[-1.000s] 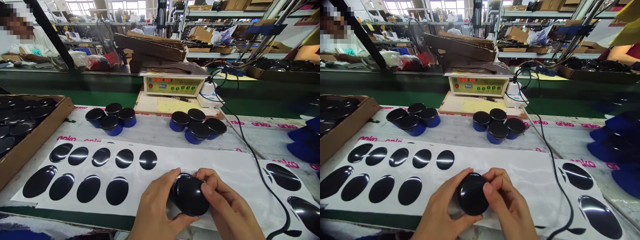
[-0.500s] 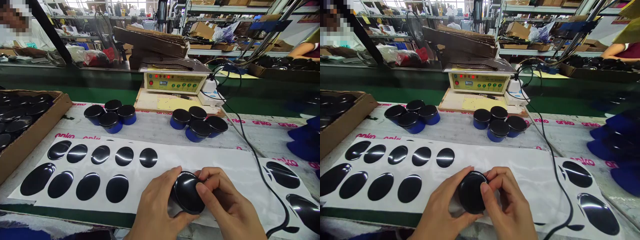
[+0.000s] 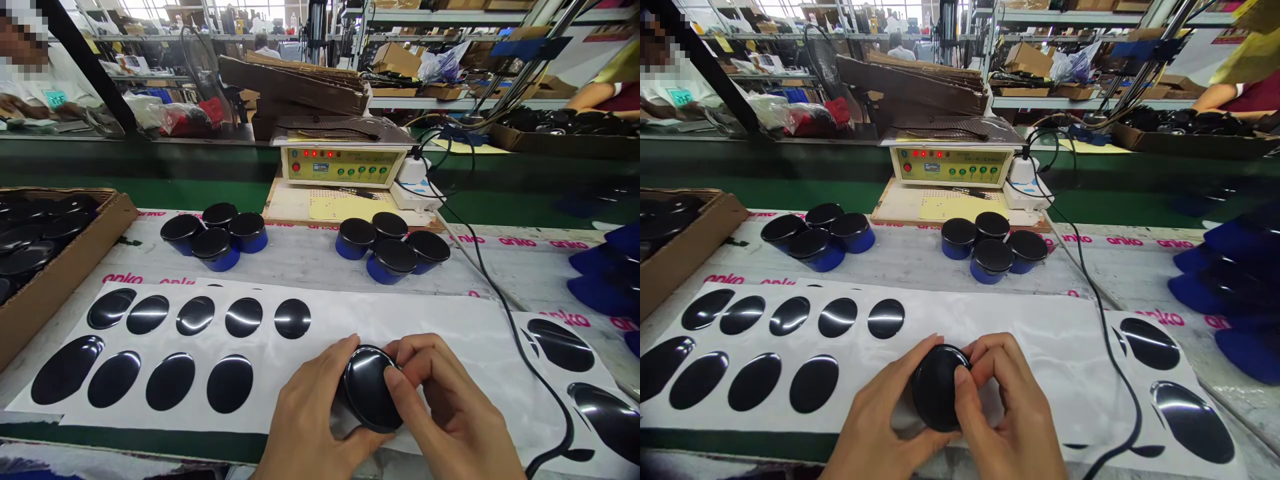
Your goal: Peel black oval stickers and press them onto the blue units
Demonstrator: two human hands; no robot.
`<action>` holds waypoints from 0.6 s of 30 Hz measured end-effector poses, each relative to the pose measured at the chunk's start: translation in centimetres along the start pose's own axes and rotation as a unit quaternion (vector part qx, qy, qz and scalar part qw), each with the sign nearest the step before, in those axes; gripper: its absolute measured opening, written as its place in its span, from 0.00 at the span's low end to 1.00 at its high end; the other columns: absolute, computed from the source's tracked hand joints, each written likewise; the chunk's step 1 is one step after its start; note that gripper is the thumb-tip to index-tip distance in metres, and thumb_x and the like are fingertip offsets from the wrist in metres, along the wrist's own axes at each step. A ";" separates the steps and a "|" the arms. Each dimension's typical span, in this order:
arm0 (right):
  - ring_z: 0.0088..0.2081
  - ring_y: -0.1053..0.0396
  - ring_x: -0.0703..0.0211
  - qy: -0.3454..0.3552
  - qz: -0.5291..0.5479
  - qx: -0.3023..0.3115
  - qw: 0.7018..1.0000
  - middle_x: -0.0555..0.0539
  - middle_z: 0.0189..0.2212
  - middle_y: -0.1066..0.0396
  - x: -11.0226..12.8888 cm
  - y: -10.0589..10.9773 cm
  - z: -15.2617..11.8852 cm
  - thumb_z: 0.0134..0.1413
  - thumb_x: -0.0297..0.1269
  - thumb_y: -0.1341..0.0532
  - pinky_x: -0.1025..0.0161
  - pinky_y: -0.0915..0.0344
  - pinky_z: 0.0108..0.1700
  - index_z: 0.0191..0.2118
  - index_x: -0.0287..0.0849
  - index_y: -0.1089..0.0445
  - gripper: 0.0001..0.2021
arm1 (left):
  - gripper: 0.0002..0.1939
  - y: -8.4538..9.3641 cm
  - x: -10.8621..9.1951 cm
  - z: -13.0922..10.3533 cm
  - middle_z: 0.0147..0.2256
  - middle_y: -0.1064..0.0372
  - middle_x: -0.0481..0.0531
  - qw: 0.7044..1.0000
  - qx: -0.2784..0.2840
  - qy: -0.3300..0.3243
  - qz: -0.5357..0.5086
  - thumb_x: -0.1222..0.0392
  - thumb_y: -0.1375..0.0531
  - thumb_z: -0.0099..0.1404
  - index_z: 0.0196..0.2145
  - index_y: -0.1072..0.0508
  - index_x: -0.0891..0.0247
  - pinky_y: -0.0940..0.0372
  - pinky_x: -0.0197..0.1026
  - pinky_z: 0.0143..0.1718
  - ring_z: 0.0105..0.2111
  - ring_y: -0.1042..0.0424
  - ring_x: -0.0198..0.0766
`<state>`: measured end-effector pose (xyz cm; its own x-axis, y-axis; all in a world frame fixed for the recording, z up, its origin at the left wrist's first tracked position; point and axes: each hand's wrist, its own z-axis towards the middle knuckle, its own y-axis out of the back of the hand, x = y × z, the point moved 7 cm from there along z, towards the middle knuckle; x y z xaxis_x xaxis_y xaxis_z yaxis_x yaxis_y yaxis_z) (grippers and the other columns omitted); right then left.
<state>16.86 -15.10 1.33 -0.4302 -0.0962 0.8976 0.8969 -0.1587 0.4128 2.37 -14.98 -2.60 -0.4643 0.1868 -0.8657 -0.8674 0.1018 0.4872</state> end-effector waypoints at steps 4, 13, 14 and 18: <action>0.36 0.34 0.59 0.018 -0.019 0.012 1.000 0.48 0.32 0.38 0.2 0.0 0.0 0.62 0.38 0.46 0.66 0.33 0.35 0.26 0.45 0.43 0.12 | 0.38 -0.1 0.2 -0.1 0.52 0.30 0.45 0.999 0.015 0.035 0.002 0.60 0.30 0.49 0.57 0.37 0.46 0.31 0.48 0.52 0.50 0.28 0.46; 0.16 0.40 0.63 0.031 -0.286 0.161 0.944 0.53 0.17 0.37 0.3 0.9 1.1 0.61 0.47 0.49 0.65 0.44 0.17 0.24 0.47 0.41 0.16 | 0.45 -0.2 -1.8 0.1 0.53 0.33 0.50 0.985 0.036 -0.095 0.141 0.59 0.32 0.52 0.62 0.49 0.43 0.27 0.45 0.42 0.50 0.29 0.48; 0.15 0.40 0.62 0.018 -0.321 0.169 0.932 0.52 0.15 0.38 -0.1 1.2 1.4 0.60 0.50 0.49 0.64 0.47 0.16 0.21 0.47 0.42 0.19 | 0.45 -0.4 -2.3 0.3 0.52 0.32 0.52 0.977 0.049 -0.112 0.176 0.61 0.32 0.52 0.62 0.48 0.44 0.26 0.45 0.39 0.49 0.29 0.49; 0.14 0.41 0.60 0.002 -0.382 0.169 0.909 0.51 0.12 0.38 -1.2 3.5 3.2 0.53 0.61 0.46 0.64 0.48 0.15 0.17 0.47 0.43 0.25 | 0.44 -1.2 -3.8 0.3 0.51 0.32 0.57 0.947 0.069 -0.144 0.280 0.64 0.30 0.47 0.59 0.41 0.45 0.25 0.44 0.32 0.46 0.28 0.53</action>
<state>20.78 -12.36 2.22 -0.9401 -0.0891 0.3291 0.3166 0.1298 0.9396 5.24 -15.51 0.08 -0.7584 0.5064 -0.4103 -0.4595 0.0310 0.8876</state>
